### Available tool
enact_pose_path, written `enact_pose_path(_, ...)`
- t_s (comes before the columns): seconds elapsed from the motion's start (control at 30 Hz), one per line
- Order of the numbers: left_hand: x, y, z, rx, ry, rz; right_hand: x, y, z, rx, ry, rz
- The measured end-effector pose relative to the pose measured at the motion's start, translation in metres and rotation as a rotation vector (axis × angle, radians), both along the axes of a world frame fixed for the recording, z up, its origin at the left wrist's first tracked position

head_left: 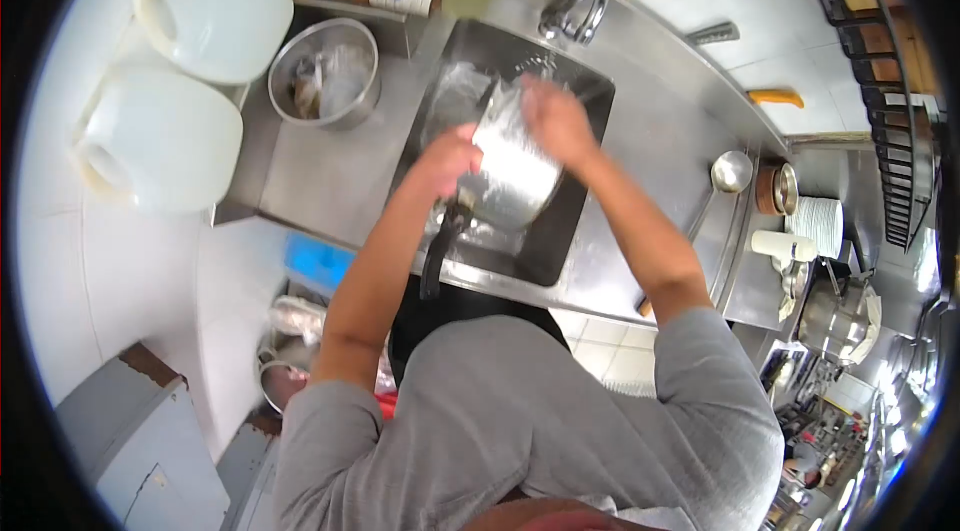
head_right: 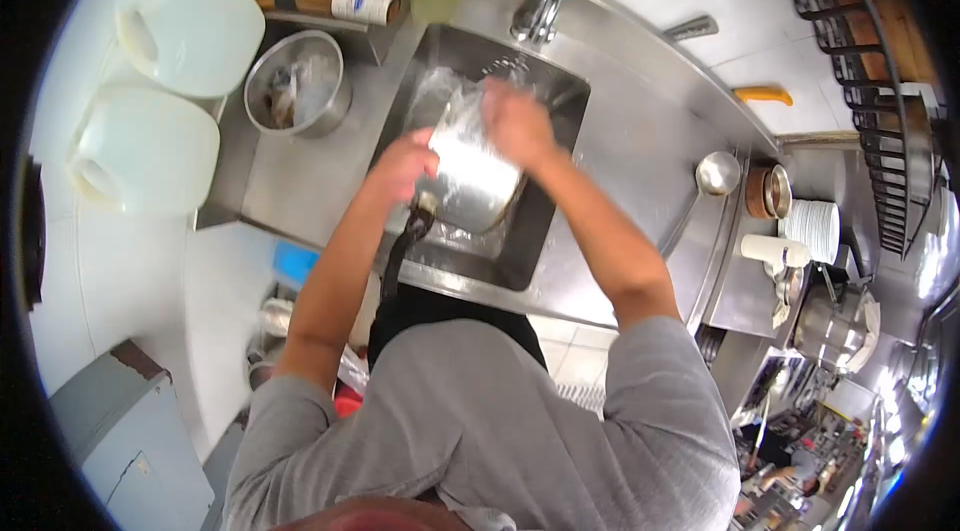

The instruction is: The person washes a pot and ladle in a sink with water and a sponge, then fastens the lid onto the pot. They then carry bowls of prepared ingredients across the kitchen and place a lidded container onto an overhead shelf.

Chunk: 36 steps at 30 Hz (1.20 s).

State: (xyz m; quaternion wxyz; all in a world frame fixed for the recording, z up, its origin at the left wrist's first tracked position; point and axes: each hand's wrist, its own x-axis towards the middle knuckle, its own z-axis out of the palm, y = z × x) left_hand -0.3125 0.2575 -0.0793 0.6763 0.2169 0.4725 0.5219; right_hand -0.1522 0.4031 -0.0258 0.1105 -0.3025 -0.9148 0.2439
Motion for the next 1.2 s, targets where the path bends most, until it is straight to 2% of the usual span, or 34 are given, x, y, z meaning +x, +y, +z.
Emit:
enact_pose_path(0.07, 0.006, -0.003, 0.012, -0.045, 0.038, 0.008, 0.011, -0.050, 0.013, 0.334, 0.190, 0.191)
enact_pose_path(0.1, 0.006, -0.010, 0.021, -0.064, -0.006, 0.046, 0.020, -0.047, 0.012, 0.067, 0.164, 0.128)
enact_pose_path(0.2, -0.010, -0.030, 0.023, -0.117, 0.094, -0.033, 0.036, 0.020, -0.002, -0.721, 0.117, -0.043)
enact_pose_path(0.23, -0.010, -0.037, 0.048, -0.084, 0.131, 0.009, 0.041, 0.043, -0.013, -0.804, 0.134, -0.059)
enact_pose_path(0.33, -0.029, -0.057, 0.039, 0.046, -0.216, 0.110, 0.076, 0.025, -0.047, -1.691, 0.645, -0.391)
enact_pose_path(0.37, -0.031, -0.060, 0.033, 0.068, -0.342, 0.166, 0.101, 0.026, -0.120, -1.893, 0.808, -0.275)
enact_pose_path(0.4, -0.032, -0.060, 0.027, 0.121, -0.437, 0.193, 0.103, 0.006, -0.145, -1.867, 1.045, -0.230)
enact_pose_path(0.47, -0.030, -0.055, 0.018, 0.224, -0.635, 0.244, 0.086, -0.051, -0.126, -1.966, 1.385, -0.141)
enact_pose_path(0.5, -0.026, -0.051, 0.024, 0.193, -0.671, 0.270, 0.071, -0.072, -0.111, -2.000, 1.559, -0.096)
enact_pose_path(0.57, -0.015, -0.033, 0.047, 0.139, -0.744, 0.314, 0.057, -0.090, -0.101, -1.550, 1.475, -0.630)
enact_pose_path(0.6, -0.009, -0.023, 0.054, 0.078, -0.717, 0.362, 0.056, -0.095, -0.099, -1.519, 1.367, -0.880)
enact_pose_path(0.63, -0.002, -0.013, 0.060, 0.017, -0.690, 0.406, 0.050, -0.103, -0.082, -1.511, 1.453, -1.060)
enact_pose_path(0.67, 0.001, -0.004, 0.064, -0.041, -0.661, 0.448, 0.042, -0.108, -0.081, -1.244, 1.316, -1.033)
enact_pose_path(0.73, -0.005, 0.008, 0.043, -0.268, -0.362, 0.332, 0.031, -0.119, -0.071, -0.731, 1.019, -0.964)
enact_pose_path(0.77, -0.005, 0.009, 0.029, -0.320, -0.298, 0.311, 0.037, -0.130, -0.059, -0.231, 0.784, -0.669)
enact_pose_path(0.8, -0.006, 0.010, 0.016, -0.372, -0.237, 0.288, 0.044, -0.124, -0.057, -0.032, 0.697, -0.591)
enact_pose_path(0.87, -0.007, 0.011, 0.002, -0.316, -0.301, 0.317, 0.059, -0.094, -0.054, 0.352, 0.516, -0.418)
enact_pose_path(0.93, 0.003, 0.009, 0.007, -0.189, -0.393, 0.307, 0.073, -0.070, -0.015, 0.382, 0.452, -0.184)
enact_pose_path(1.0, 0.020, 0.008, 0.029, -0.100, -0.436, 0.302, 0.069, -0.045, 0.003, 0.259, 0.492, -0.142)
enact_pose_path(1.07, 0.026, 0.014, 0.057, -0.077, -0.401, 0.320, 0.072, -0.043, 0.022, 0.393, 0.393, 0.150)
enact_pose_path(1.1, 0.021, 0.017, 0.046, -0.050, -0.377, 0.247, 0.073, -0.040, 0.027, 0.461, 0.337, 0.296)
enact_pose_path(1.17, 0.012, 0.018, 0.013, -0.006, -0.336, 0.109, 0.067, -0.022, 0.023, 0.449, 0.325, 0.264)
enact_pose_path(1.2, 0.018, 0.014, 0.019, -0.016, -0.295, 0.073, 0.063, -0.015, 0.019, 0.438, 0.318, 0.253)
